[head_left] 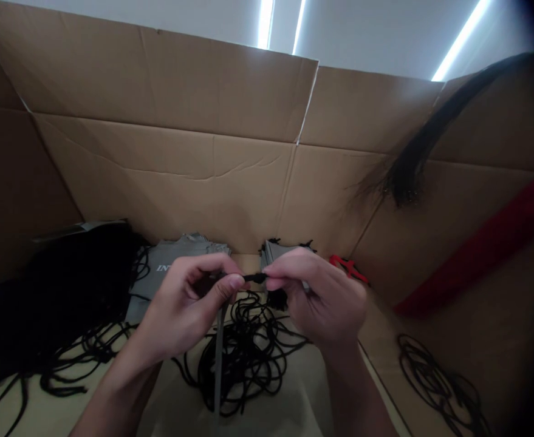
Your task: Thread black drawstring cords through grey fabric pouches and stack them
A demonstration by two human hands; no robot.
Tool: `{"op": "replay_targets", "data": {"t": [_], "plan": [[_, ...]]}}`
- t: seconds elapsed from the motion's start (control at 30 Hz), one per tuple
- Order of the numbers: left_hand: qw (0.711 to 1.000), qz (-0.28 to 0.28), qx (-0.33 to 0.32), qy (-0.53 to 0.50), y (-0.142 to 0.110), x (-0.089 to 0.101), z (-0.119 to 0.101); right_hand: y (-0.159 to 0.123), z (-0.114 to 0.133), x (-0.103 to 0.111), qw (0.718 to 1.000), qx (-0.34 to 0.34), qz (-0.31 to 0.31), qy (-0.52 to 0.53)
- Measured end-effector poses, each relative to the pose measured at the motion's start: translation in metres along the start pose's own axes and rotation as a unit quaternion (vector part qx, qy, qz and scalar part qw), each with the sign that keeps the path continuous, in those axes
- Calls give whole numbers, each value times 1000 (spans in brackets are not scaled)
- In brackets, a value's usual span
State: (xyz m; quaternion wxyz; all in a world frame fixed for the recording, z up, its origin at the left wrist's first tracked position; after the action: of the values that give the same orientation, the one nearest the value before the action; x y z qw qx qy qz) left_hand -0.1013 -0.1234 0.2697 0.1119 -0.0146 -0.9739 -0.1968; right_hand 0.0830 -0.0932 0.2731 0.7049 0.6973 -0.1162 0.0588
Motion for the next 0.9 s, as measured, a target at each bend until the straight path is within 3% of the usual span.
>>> {"op": "replay_targets", "data": {"t": [0.2,0.37,0.43,0.53,0.6,0.7,0.8,0.9], "plan": [[1000,-4,1,-12,-2,-3,1,-7,-1,-3,998,-2,-20,-54],[998,-55,-31,8,-5,-5,3,-11,-3,-3,990,-78,-97,-62],[998,-57,-31,14,-5,-5,3,-10,-8,-2,989,-119,-88,-21],[997,-58,-12,51,-4,-3,2,-10,-15,-3,977,-175,-21,122],[996,-58,-4,62,-4,0,1,-8,-15,-3,964,-172,14,204],[998,-43,2,45,-5,-1,2,-6,-12,-6,962,-137,56,229],[999,-17,6,35,-6,-4,2,-6,-12,-9,958,-143,47,243],[1000,1,12,23,-5,-6,3,-9,-15,-12,931,-194,18,308]]}}
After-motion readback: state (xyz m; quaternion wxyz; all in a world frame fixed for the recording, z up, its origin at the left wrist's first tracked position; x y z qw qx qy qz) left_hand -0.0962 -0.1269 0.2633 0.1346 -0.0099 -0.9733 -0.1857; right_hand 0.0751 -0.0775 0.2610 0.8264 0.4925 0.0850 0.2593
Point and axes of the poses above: each hand's wrist, its own y-axis towards the middle knuckle, its own x-axis out of the back of the hand, z = x × y, the point moved 3 cm from there along y, towards the middle knuckle, and after that the axes turned 12 degrees about x, right-handed, at the moved point
